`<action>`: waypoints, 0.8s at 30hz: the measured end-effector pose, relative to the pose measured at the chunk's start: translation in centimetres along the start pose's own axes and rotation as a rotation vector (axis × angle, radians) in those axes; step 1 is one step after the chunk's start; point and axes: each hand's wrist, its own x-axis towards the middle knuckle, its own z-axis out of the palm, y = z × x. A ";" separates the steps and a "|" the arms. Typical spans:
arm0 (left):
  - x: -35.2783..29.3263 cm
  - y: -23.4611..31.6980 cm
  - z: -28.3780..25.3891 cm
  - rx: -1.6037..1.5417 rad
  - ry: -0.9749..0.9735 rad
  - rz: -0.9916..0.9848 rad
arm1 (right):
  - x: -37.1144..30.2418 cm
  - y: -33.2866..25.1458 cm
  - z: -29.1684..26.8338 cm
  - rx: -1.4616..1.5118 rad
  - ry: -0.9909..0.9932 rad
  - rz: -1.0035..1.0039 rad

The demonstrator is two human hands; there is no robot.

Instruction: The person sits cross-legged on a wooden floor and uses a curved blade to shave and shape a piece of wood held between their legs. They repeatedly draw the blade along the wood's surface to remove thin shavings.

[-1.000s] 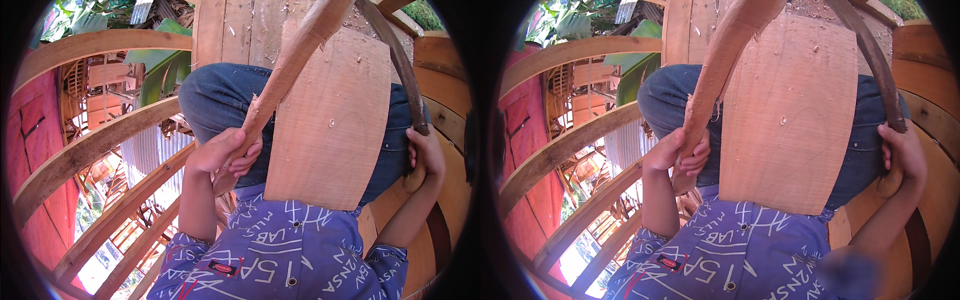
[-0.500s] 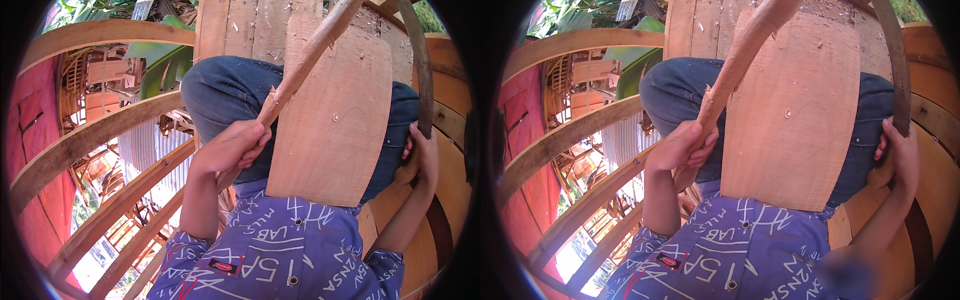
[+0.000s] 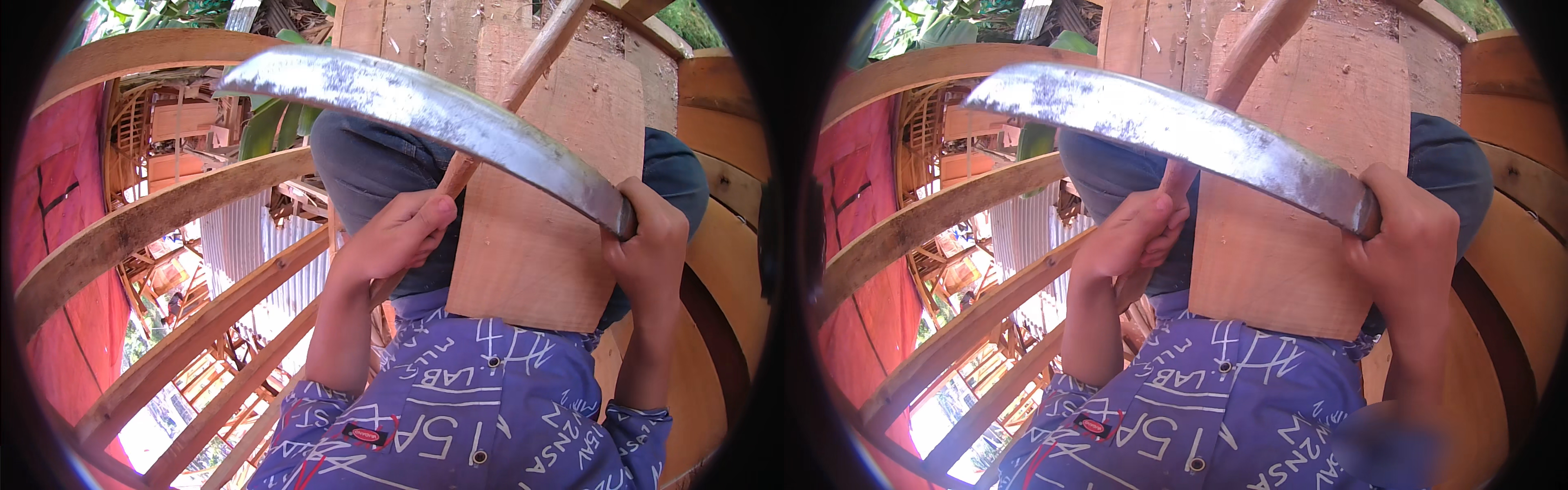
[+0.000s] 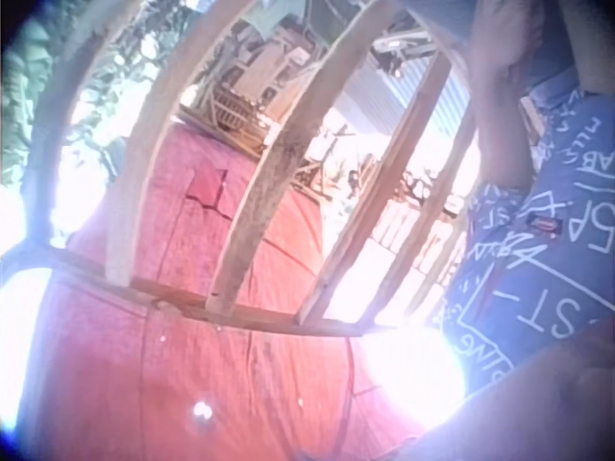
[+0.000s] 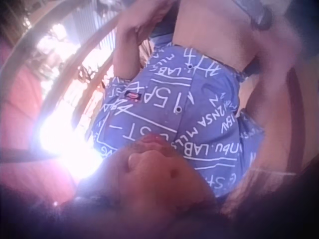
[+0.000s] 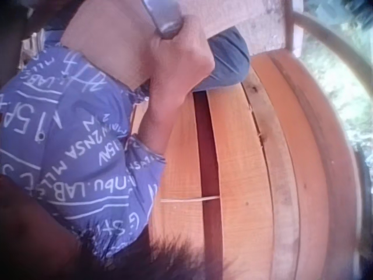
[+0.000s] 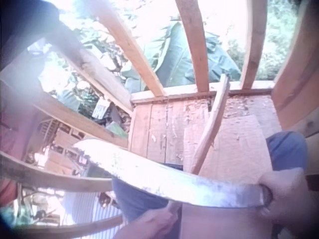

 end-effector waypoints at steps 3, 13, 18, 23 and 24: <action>-0.3 0.0 0.2 0.009 0.027 -0.005 | 0.8 0.4 0.6 -0.160 -0.031 -0.009; -0.2 0.1 0.2 0.021 0.047 -0.018 | 0.0 1.1 1.1 -0.200 -0.104 0.065; 0.0 -0.1 0.5 0.106 0.040 0.090 | 1.2 2.7 0.4 -0.304 0.007 0.151; 0.4 0.1 0.4 0.094 0.024 0.073 | 0.4 2.4 0.8 -0.248 -0.079 0.143; 0.1 0.3 0.2 0.065 0.017 0.040 | 0.2 2.0 1.0 -0.220 -0.098 0.127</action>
